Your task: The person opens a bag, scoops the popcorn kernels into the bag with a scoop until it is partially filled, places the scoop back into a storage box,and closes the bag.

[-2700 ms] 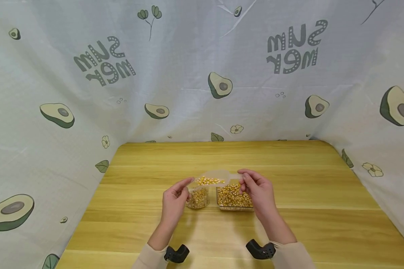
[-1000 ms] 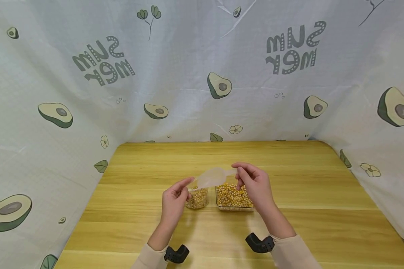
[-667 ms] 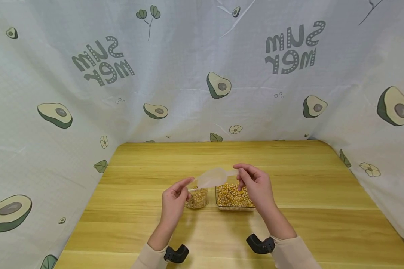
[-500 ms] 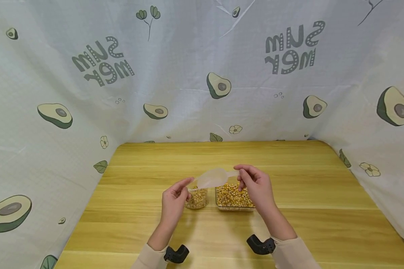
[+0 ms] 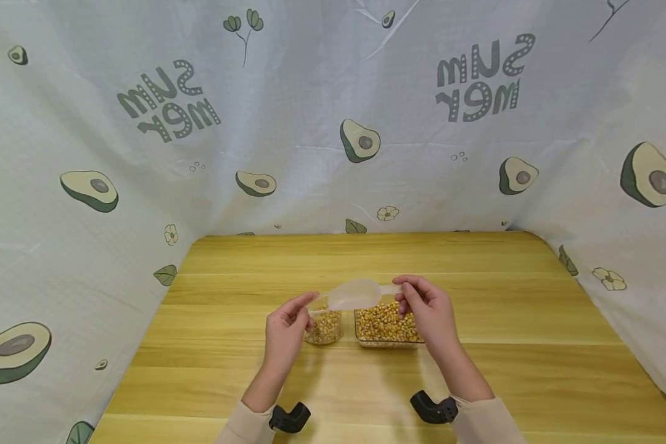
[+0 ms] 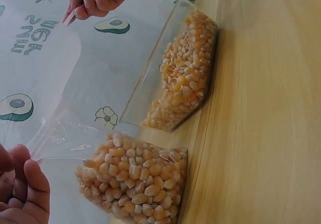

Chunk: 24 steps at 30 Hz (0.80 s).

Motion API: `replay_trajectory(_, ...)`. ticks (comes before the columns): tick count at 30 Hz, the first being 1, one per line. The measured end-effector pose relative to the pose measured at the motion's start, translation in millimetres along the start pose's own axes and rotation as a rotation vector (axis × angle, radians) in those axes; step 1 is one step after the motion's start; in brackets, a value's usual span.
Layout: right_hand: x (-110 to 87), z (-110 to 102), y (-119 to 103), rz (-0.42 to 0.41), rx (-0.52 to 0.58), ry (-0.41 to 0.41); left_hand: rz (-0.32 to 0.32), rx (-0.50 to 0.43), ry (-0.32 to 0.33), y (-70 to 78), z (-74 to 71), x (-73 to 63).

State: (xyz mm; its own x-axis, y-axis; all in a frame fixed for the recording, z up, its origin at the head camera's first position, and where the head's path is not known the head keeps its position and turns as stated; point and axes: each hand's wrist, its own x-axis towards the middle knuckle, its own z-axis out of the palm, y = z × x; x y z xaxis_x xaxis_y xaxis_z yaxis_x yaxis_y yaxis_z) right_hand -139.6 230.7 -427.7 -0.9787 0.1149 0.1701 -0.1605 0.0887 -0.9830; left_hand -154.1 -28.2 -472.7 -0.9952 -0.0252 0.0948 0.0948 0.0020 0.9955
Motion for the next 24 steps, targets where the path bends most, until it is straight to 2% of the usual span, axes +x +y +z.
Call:
replay_trajectory(6, -3.9, -8.5, 4.6, 0.017, 0.081, 0.021, -0.005, -0.001, -0.003, 0.1, -1.2, 0.6)
replay_trajectory(12, -9.0, -17.5, 9.3, 0.021, 0.185, 0.062, 0.019, -0.005, 0.0, -1.9, -2.6, 0.4)
replay_trajectory(24, -22.3, -46.2, 23.8, 0.043, 0.174, 0.135, -0.004, 0.009, -0.003, -2.4, -2.7, -1.2)
